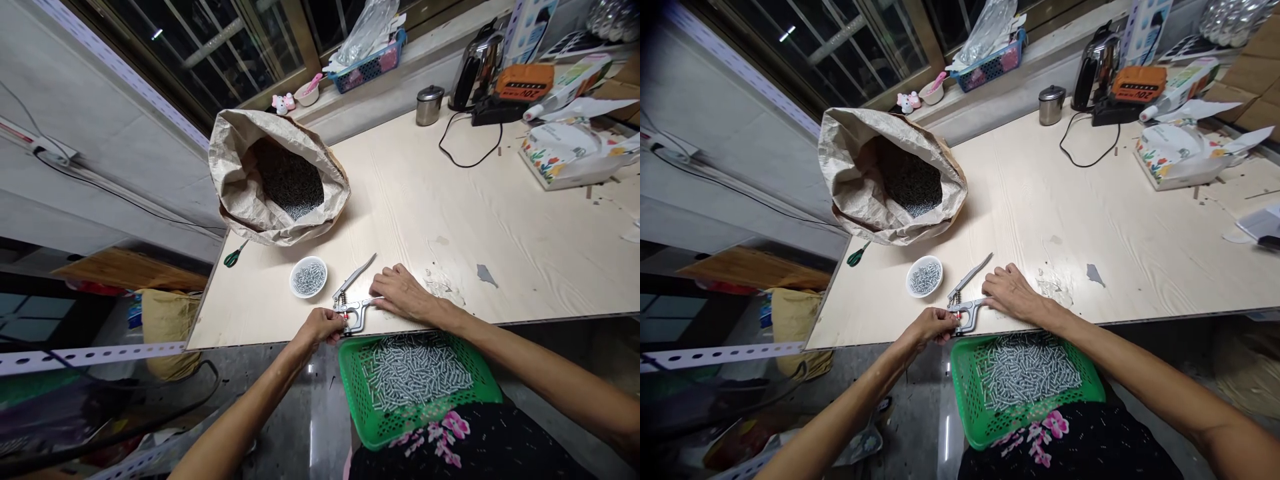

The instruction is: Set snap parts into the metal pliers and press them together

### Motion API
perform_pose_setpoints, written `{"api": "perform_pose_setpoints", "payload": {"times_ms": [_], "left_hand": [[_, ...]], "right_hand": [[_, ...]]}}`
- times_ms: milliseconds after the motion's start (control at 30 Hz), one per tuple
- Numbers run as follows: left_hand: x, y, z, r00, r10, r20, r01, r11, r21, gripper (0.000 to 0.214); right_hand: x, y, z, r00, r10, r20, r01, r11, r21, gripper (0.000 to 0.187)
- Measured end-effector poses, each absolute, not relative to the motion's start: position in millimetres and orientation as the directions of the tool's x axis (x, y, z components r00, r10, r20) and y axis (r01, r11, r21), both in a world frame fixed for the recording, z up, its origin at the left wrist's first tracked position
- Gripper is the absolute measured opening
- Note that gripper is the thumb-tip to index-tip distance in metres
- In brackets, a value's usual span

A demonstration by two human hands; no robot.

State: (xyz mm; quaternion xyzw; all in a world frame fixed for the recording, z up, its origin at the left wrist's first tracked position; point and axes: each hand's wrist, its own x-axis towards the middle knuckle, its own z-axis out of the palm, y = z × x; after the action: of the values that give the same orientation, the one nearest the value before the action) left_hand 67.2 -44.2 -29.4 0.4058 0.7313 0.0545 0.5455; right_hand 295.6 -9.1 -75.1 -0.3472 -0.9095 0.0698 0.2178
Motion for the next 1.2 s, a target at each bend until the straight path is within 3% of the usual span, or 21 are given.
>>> {"api": "perform_pose_setpoints", "payload": {"times_ms": [167,367,500,600,700,800,900,1000,1100,1200], "left_hand": [[70.3,-45.8,-28.1,-0.110,0.639,-0.762,0.518,0.691,0.505,0.025],[71.9,-47.4,-28.1,-0.083,0.657,-0.749,0.502,0.677,0.538,0.026],[74.9,-49.8,-26.3,-0.099,0.654,-0.750,0.433,0.707,0.559,0.025],[76.1,-52.8,-24.5,-0.158,0.719,-0.677,0.360,0.680,0.638,0.022],[75.9,-60.3,-22.7,-0.198,0.832,-0.518,0.428,0.548,0.718,0.018],[79.9,-74.9,-21.6,-0.139,0.948,-0.288,0.652,0.306,0.694,0.008],[91.7,-93.7,-25.8,0.108,0.994,-0.003,0.783,-0.083,0.617,0.009],[106.3,-109.7,-38.0,0.334,0.926,0.175,0.770,-0.375,0.517,0.014],[117.3,-120.6,-53.7,0.310,0.922,0.231,0.800,-0.384,0.462,0.016],[123.0,-127.7,-65.8,0.234,0.930,0.282,0.831,-0.342,0.439,0.019]], "right_hand": [[288.2,26.9,-74.9,-0.606,0.724,0.330,0.705,0.681,-0.199,0.020],[267.1,65.9,-74.9,-0.709,0.639,0.298,0.657,0.752,-0.051,0.018],[266.7,66.8,-72.7,-0.711,0.642,0.286,0.658,0.751,-0.048,0.015],[274.6,56.4,-71.6,-0.675,0.681,0.284,0.683,0.723,-0.109,0.008],[285.8,39.4,-69.8,-0.661,0.679,0.318,0.647,0.731,-0.216,0.012],[294.5,23.1,-69.8,-0.698,0.644,0.312,0.569,0.764,-0.304,0.012],[296.5,16.5,-71.7,-0.677,0.669,0.306,0.583,0.742,-0.332,0.013],[292.6,22.6,-72.4,-0.620,0.712,0.329,0.651,0.701,-0.291,0.025],[286.5,36.6,-72.3,-0.634,0.699,0.331,0.673,0.710,-0.208,0.027],[280.6,53.3,-72.8,-0.692,0.665,0.282,0.652,0.743,-0.151,0.016]]}}
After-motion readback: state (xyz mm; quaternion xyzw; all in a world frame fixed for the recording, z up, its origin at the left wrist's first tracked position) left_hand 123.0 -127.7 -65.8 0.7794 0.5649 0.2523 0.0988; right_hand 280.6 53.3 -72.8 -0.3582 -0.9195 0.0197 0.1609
